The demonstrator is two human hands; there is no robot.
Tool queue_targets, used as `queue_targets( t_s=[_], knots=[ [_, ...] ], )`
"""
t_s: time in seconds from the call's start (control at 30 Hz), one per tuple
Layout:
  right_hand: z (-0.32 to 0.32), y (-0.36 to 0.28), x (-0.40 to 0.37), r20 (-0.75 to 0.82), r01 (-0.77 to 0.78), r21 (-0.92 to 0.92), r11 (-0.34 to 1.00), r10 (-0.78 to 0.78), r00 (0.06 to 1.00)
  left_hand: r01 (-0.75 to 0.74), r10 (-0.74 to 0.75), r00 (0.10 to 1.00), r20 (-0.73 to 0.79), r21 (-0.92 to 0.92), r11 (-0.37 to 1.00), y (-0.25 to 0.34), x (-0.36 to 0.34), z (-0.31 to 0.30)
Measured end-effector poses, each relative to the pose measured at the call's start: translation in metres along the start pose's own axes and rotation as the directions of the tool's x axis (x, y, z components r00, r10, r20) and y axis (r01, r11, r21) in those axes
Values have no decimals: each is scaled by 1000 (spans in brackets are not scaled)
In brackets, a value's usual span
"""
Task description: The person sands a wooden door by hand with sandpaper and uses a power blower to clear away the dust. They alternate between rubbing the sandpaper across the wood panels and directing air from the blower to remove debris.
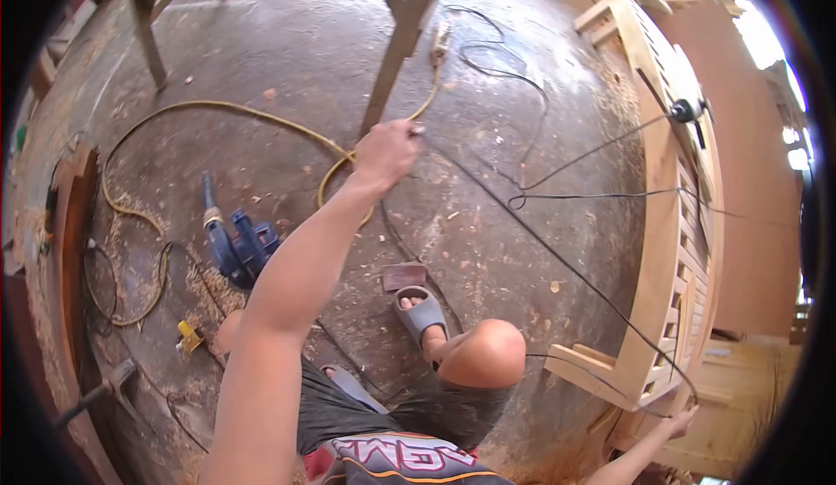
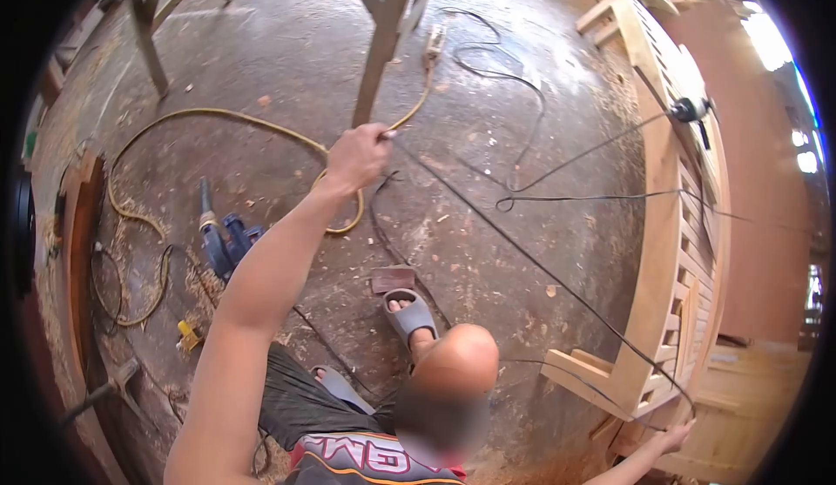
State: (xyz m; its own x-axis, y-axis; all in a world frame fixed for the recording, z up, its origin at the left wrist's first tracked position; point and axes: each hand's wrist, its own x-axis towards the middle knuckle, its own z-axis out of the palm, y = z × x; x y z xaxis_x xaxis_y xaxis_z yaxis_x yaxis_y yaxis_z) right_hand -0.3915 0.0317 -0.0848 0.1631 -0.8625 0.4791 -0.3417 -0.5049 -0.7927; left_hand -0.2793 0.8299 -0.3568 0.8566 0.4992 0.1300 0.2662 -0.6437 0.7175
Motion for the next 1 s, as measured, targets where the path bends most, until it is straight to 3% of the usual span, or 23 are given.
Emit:
queue_targets(
  t_s=[0.07,0.17,0.23,0.3,0.37,0.4,0.43,0.47,0.5,0.53,0.57,0.6,0.63,0.67,0.7,0.77,0.93,1.0],
  knots=[
    [12,84,65,-85,-48,-122,991,37,996,-31,31,999,-12,-33,999,29,7,-27],
    [6,86,25,-109,-40,-570,821,-27,994,-35,30,998,-47,-100,994,36,12,-47],
    [14,88,7,1,48,-764,643,-73,997,1,-3,1000,-21,-119,993,21,9,-53],
    [33,93,-16,171,211,-844,493,-126,977,-223,201,971,-128,-194,955,-1,-11,-34],
    [65,100,-49,405,454,-797,399,-204,891,-371,339,925,-170,-227,900,-7,-46,-17],
    [86,107,-74,554,605,-674,424,-251,794,-407,381,912,-152,-229,884,-3,-68,-9],
    [123,112,-112,706,745,-391,540,-343,620,-401,381,916,-126,-259,879,-6,-90,17],
    [158,113,-152,814,775,-68,628,-415,407,-389,378,920,-105,-372,843,-1,-114,35],
    [193,111,-212,937,526,211,824,-323,131,-401,416,909,-16,-299,866,3,-135,49],
    [205,81,-300,999,249,40,968,-33,-33,-359,403,914,49,-363,860,7,-157,70],
    [191,39,-394,974,38,-129,991,134,-186,-357,447,891,83,-479,802,6,-175,101],
    [202,18,-455,815,-131,-379,916,263,-516,-282,413,903,118,-563,777,13,-194,117],
    [211,2,-506,544,-173,-642,747,286,-789,-256,446,871,208,-582,772,17,-212,116],
    [207,-27,-553,557,-124,-594,795,296,-776,-228,481,825,296,-603,764,17,-221,107],
    [202,-45,-585,572,-76,-542,837,301,-763,-157,418,818,396,-546,823,11,-222,91],
    [250,-32,-621,601,-177,-540,823,231,-765,-17,281,762,583,-417,909,-7,-225,55],
    [320,-82,-674,815,-381,-354,854,81,-574,-132,306,744,594,-319,939,-60,-233,-18],
    [336,-123,-675,795,-404,-281,870,-25,-606,-159,361,730,581,-370,915,-79,-245,-44]
  ],
)
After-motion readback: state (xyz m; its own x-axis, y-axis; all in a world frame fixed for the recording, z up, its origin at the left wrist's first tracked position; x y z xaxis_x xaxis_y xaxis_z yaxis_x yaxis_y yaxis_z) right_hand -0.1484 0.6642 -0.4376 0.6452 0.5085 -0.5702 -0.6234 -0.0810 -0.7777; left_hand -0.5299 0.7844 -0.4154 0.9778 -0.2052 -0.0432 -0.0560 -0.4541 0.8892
